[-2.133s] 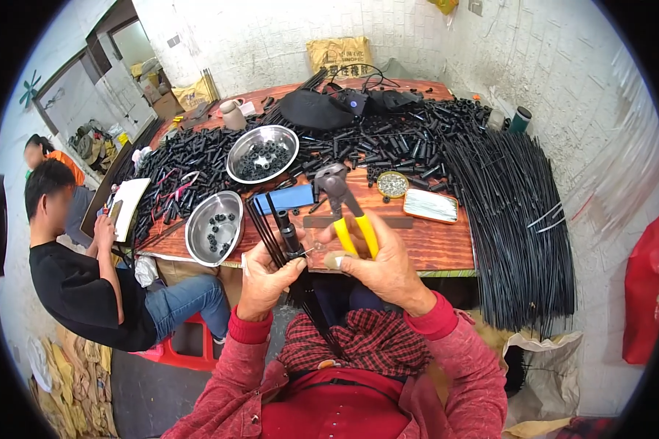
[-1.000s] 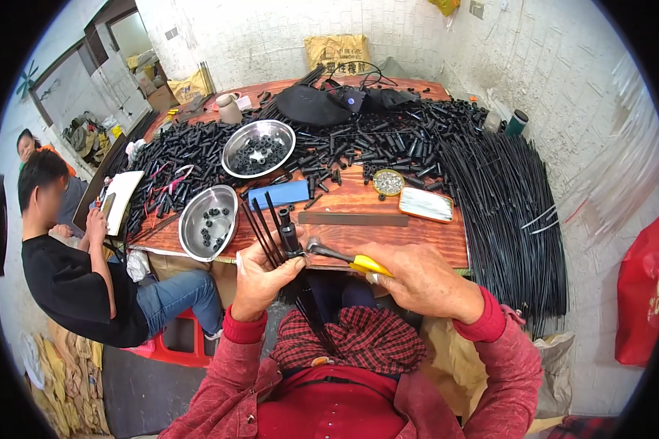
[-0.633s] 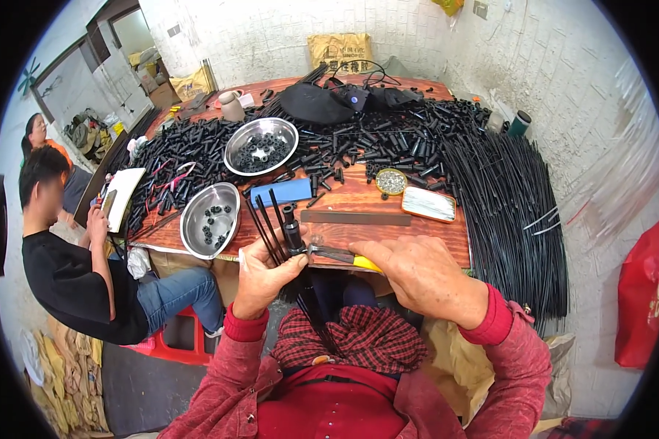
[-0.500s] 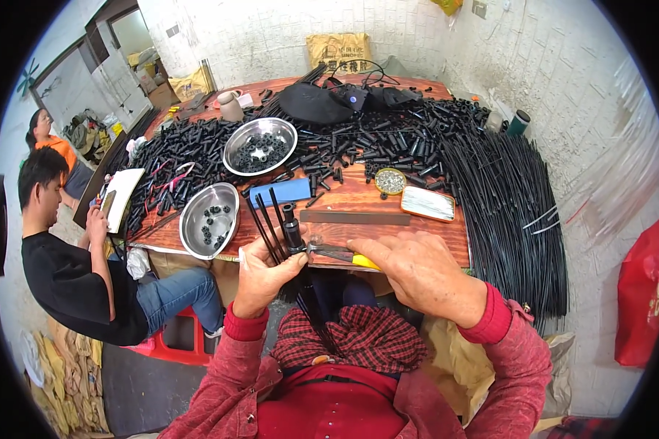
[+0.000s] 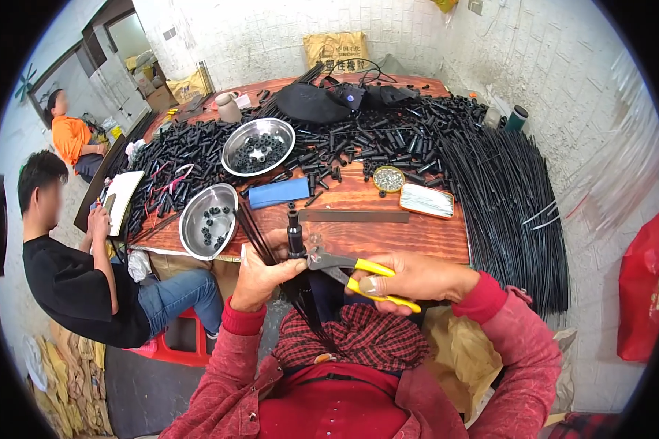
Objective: Trimming and organizing bundles of electrical wires using a hand tool.
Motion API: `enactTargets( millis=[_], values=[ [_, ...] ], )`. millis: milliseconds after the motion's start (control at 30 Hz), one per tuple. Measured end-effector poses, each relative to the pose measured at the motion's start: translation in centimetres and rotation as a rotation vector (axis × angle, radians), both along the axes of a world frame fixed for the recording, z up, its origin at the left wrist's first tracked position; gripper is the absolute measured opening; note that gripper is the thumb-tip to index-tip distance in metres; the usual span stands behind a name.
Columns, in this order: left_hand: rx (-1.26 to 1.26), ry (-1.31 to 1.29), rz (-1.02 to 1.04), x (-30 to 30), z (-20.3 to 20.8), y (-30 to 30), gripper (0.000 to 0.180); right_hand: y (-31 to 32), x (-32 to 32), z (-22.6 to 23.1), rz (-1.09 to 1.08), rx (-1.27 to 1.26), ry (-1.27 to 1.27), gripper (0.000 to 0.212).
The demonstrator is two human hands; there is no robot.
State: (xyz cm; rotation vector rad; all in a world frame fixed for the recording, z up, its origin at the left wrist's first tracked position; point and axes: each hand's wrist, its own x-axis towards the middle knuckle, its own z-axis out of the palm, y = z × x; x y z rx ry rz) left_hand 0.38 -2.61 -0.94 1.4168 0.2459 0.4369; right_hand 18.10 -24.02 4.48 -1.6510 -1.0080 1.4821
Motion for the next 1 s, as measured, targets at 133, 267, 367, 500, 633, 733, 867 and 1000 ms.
enactTargets(
  millis=[133, 267, 367, 500, 633, 733, 867, 1000],
  values=[
    [-0.053, -0.006, -0.143, -0.5, 2.7, -0.6, 0.051, -0.5, 0.9, -3.2, 0.108, -0.059, 0.701, 0.043],
    [0.222, -0.015, -0.183, -1.2, 3.6, -1.3, 0.042, -0.8, 0.7, -3.0, 0.121, -0.002, 0.493, 0.043],
    [0.291, -0.035, -0.125, -1.0, 3.0, -0.9, 0.031, -1.3, -0.2, -2.0, 0.081, 0.010, 0.370, 0.043],
    [0.217, -0.180, -0.096, -0.1, 2.3, -0.8, 0.026, -1.3, -0.7, -0.3, 0.009, -0.055, 0.158, 0.046],
    [0.241, -0.082, -0.121, -0.4, 1.9, -0.5, 0.030, -1.4, -2.0, 1.0, -0.053, -0.060, -0.044, 0.048],
    [0.217, -0.103, -0.107, -0.2, 1.4, -0.4, 0.031, -1.5, -2.2, 0.8, -0.013, 0.143, -0.377, 0.054],
    [0.147, -0.122, -0.065, 0.0, 0.2, 0.3, 0.033, -2.0, -3.3, 0.5, -0.130, 0.339, -0.719, 0.053],
    [0.114, -0.095, -0.044, 0.1, 0.1, 0.2, 0.032, -2.1, -3.6, 0.3, -0.170, 0.699, -1.309, 0.058]
  ],
)
